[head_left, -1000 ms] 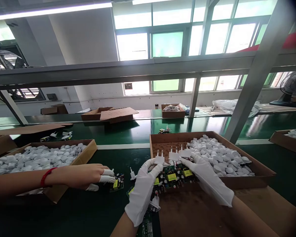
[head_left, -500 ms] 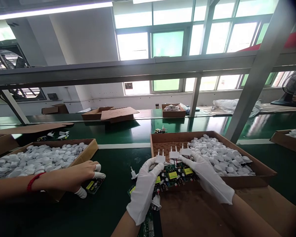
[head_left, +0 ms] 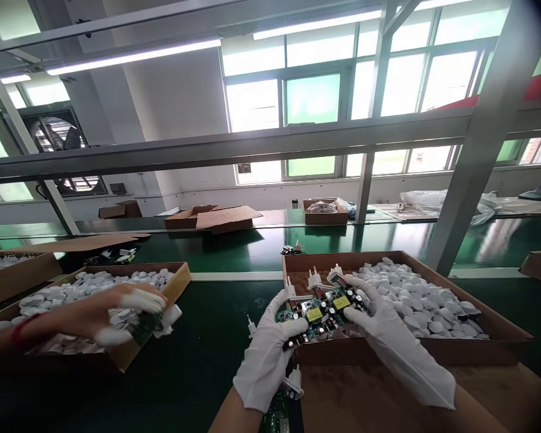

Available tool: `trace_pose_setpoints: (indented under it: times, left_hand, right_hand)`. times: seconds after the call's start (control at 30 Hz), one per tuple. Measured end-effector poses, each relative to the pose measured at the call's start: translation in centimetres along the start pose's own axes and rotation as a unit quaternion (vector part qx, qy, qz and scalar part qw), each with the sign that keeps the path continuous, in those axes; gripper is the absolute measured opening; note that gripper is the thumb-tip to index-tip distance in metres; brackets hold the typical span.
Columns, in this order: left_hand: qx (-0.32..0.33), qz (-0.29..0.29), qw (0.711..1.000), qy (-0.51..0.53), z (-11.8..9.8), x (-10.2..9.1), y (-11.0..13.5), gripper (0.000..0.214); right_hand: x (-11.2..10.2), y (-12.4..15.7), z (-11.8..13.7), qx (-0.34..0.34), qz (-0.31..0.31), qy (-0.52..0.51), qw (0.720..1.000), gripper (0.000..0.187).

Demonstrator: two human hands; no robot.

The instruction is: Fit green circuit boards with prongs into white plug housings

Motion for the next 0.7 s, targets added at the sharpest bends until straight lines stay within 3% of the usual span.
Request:
trace_pose_setpoints:
  times: [0.17,0.4,0.53,0.63,0.7]
  left_hand:
    - [0.024,-0.032,0.999,-0.013,0.7,-0.4,-0.6,0.064]
    - [0.062,-0.055,0.996,-0.019,1.1,-0.4,-0.5,0.071]
    - [0.061,-0.048,0.997,-0.015,0.8,-0.5,-0.6,0.069]
    - [0.023,-0.024,0.999,0.002,0.4,-0.5,-0.4,0.065]
    - [0.017,-0.006,1.000,0.011,0.0,-0.3,-0.2,0.063]
  right_hand:
    - [-0.1,0.6,0.8,-0.165,-0.058,0.154,0.972,0.045]
    - [0.4,1.5,0.7,-0.233,-0.069,0.192,0.951,0.042]
    - [0.0,1.3,0.8,-0.188,-0.072,0.152,0.968,0.043]
    - [-0.1,1.1,1.1,-0.068,-0.040,0.044,0.996,0.047]
    - [0.4,1.3,1.6,0.017,-0.010,-0.044,0.999,0.055]
Point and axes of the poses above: each hand's wrist, its own y-axis away from the middle knuckle, its own x-axis out of the palm, z = x × y, the point moved 4 cm from there along -y, towards the middle knuckle, and after that the axes turned 6 degrees about x, right-handed, at the moved point
